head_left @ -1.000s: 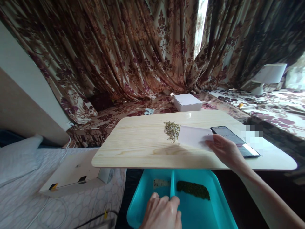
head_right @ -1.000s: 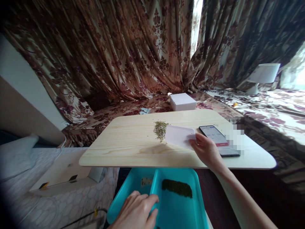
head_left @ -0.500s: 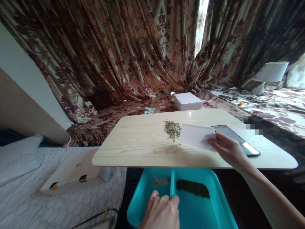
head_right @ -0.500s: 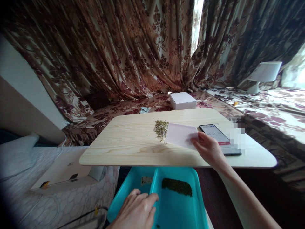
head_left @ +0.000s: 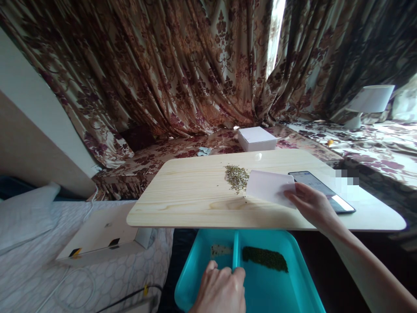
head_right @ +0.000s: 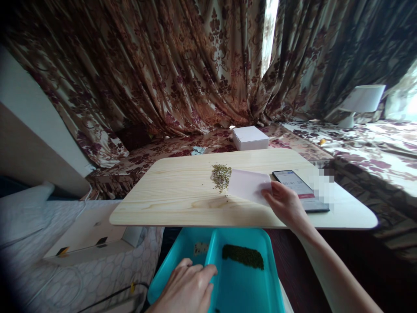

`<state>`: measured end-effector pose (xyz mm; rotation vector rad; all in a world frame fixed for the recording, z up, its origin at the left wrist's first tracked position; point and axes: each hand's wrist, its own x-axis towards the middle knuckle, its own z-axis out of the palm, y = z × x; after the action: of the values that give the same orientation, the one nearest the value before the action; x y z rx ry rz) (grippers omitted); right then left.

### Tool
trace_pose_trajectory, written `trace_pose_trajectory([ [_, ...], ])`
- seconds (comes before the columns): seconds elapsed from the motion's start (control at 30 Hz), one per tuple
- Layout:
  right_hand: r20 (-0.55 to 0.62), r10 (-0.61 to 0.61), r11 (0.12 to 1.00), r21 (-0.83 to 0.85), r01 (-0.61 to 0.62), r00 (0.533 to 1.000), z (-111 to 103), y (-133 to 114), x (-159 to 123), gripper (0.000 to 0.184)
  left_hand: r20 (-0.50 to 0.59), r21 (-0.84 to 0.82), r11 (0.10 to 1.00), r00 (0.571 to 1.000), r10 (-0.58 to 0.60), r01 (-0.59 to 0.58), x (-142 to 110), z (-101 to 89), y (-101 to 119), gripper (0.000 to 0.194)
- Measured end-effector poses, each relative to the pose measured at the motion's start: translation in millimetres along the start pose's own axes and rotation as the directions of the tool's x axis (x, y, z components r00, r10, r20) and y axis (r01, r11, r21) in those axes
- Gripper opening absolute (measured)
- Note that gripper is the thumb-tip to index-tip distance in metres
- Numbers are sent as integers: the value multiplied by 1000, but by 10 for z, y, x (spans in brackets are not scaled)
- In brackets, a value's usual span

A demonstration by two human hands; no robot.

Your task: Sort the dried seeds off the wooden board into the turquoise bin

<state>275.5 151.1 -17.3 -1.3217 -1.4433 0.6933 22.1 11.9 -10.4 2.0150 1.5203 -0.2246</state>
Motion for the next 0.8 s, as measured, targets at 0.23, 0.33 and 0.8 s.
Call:
trace_pose_trajectory([
  [0.23,52,-7,1000,-15,7,999,27,-46,-19,17,-25,-9,1000,1000,19,-19,6,44,-43,36],
  [0.33,40,10,1000,-8,-10,999,19,-80,-24,18,-48,-2,999,998,36,-36,12,82,-83,35],
  [0.8,62,-1,1000,23,-1,998,28,-87,-84,19,-48,22,999,998,32,-31,-6,63,-74,35],
])
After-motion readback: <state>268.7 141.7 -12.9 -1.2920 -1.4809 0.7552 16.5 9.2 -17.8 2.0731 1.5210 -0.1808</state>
